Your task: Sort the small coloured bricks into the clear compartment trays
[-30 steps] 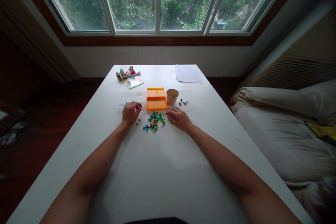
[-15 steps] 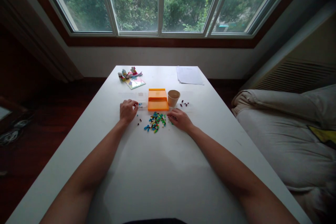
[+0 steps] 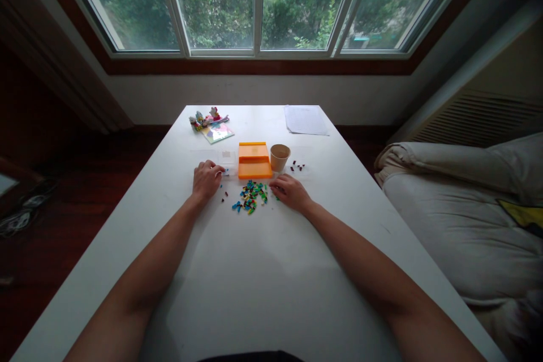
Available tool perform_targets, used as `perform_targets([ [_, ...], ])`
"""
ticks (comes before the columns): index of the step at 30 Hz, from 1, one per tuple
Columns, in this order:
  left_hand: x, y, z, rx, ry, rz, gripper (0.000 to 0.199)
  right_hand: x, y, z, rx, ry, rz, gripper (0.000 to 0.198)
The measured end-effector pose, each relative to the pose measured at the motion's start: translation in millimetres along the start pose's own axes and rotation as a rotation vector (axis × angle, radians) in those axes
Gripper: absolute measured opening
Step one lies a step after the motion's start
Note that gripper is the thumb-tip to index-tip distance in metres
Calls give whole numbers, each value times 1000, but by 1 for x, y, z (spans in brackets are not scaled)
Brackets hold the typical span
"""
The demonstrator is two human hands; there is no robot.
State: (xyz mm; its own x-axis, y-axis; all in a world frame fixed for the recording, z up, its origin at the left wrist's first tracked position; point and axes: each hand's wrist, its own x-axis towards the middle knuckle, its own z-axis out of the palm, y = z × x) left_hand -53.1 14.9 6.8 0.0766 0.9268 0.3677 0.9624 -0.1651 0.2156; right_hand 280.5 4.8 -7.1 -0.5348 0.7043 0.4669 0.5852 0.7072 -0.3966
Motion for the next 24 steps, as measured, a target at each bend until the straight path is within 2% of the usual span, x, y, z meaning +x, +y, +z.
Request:
perform_targets([
  [5,0,0,-7,-21,25,9,22,0,0,0,2,-7,2,12],
  [8,1,0,-13,-67,15,65,20,0,0,0,5,-11,11,12],
  [15,5,-13,-32,-171,-245,306,17,-3,4,3,36,0,12,11],
  [19,7,-22,-37,-120,-274,341,18,-3,6,3,47,13,23,11],
  [24,7,-23,-38,-72,-314,346,20,-2,5,3,60,12,30,11],
])
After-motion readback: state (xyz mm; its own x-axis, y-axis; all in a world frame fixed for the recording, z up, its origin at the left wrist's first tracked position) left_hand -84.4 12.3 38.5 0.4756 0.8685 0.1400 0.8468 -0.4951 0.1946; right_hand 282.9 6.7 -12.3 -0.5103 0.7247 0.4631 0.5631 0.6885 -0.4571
